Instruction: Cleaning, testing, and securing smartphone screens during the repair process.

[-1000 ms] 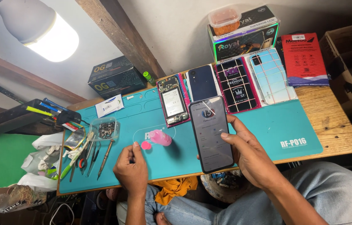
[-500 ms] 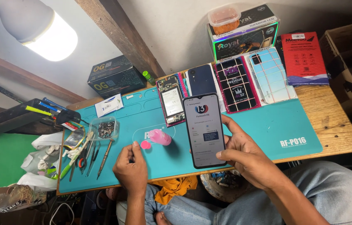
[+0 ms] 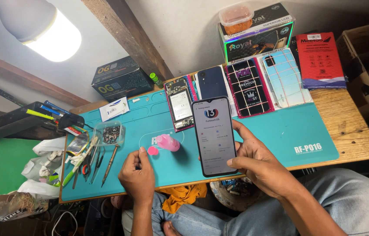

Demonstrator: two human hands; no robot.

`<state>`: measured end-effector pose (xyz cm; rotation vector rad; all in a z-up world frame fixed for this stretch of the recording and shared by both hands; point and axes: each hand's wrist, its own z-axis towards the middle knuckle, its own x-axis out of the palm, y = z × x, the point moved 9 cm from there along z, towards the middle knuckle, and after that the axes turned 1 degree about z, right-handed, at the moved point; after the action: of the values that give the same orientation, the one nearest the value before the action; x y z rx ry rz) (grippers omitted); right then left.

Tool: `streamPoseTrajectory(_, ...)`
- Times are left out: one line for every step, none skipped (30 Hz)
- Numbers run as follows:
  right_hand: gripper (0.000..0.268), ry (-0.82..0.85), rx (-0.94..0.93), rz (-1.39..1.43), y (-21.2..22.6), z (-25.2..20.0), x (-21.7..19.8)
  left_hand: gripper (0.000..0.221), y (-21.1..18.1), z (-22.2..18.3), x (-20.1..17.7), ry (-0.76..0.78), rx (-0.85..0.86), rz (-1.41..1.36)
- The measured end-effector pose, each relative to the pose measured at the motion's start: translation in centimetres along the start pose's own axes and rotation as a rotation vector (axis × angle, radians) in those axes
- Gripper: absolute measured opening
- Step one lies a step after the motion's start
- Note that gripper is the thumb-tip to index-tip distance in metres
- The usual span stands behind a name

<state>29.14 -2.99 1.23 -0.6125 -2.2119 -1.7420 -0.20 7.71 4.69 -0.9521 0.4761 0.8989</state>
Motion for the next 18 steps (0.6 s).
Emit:
streamPoseTrajectory(0.107, 0.0, 0.001, 0.0, -0.1, 0.0, -0.1, 0.018, 0.0, 0.0, 0.0, 0.001, 0.0, 0.0)
streamPoseTrajectory(0.106, 0.011, -0.017, -0.003, 0.0, 0.0, 0.0, 0.018, 0.0, 0.0, 0.0, 0.003, -0.003, -0.001)
streamPoseTrajectory(0.105, 0.023, -0.036, -0.008, 0.1, 0.0, 0.0, 0.019, 0.1, 0.0, 0.0, 0.005, -0.005, -0.003)
streamPoseTrajectory(0.105, 0.024, -0.036, -0.008, -0.1, 0.1, -0.1, 0.019, 0.0, 0.0, 0.0, 0.005, -0.005, -0.003)
streamPoseTrajectory(0.105, 0.022, -0.048, -0.015, -0.1, 0.1, -0.2, 0.019, 0.0, 0.0, 0.0, 0.006, -0.008, -0.002)
streamPoseTrajectory(0.104, 0.02, -0.06, -0.022, -0.1, 0.1, -0.3, 0.019, 0.0, 0.0, 0.0, 0.008, -0.01, -0.001)
streamPoseTrajectory(0.104, 0.02, -0.06, -0.022, 0.4, 0.1, 0.1, 0.019, 0.1, 0.0, 0.0, 0.007, -0.01, 0.0)
streamPoseTrajectory(0.104, 0.021, -0.019, -0.005, 0.6, 0.0, 0.5, 0.018, 0.1, 0.0, 0.0, 0.008, -0.007, 0.0)
streamPoseTrajectory(0.104, 0.021, 0.022, 0.013, 0.7, 0.0, 0.9, 0.018, 0.1, 0.0, 0.1, 0.01, -0.004, 0.0)
streamPoseTrajectory(0.104, 0.021, 0.022, 0.013, 1.0, -0.1, 1.1, 0.018, 0.1, 0.0, 0.1, 0.01, -0.004, 0.0)
streamPoseTrajectory(0.099, -0.037, 0.091, 0.007, 0.6, -0.1, 0.8, 0.018, 0.1, 0.0, 0.1, 0.009, -0.005, 0.002)
streamPoseTrajectory(0.094, -0.094, 0.161, 0.001, 0.3, -0.3, 0.5, 0.018, 0.1, 0.0, 0.1, 0.008, -0.006, 0.004)
streamPoseTrajectory(0.094, -0.094, 0.161, 0.002, 0.3, -0.3, 0.5, 0.018, 0.1, 0.0, 0.0, 0.008, -0.006, 0.004)
streamPoseTrajectory(0.096, -0.093, 0.165, 0.019, 0.3, -0.3, 0.5, 0.018, 0.0, 0.0, 0.0, 0.008, -0.01, -0.001)
streamPoseTrajectory(0.098, -0.091, 0.17, 0.036, 0.3, -0.3, 0.6, 0.018, 0.1, 0.0, 0.0, 0.009, -0.014, -0.004)
streamPoseTrajectory(0.098, -0.091, 0.17, 0.036, 0.2, -0.3, 0.5, 0.018, 0.1, 0.0, 0.0, 0.009, -0.014, -0.004)
streamPoseTrajectory(0.101, -0.077, 0.159, 0.041, 0.2, -0.3, 0.6, 0.018, 0.1, 0.0, 0.0, 0.008, -0.013, -0.001)
streamPoseTrajectory(0.105, -0.064, 0.148, 0.045, 0.2, -0.3, 0.6, 0.018, 0.1, 0.0, 0.0, 0.007, -0.012, 0.002)
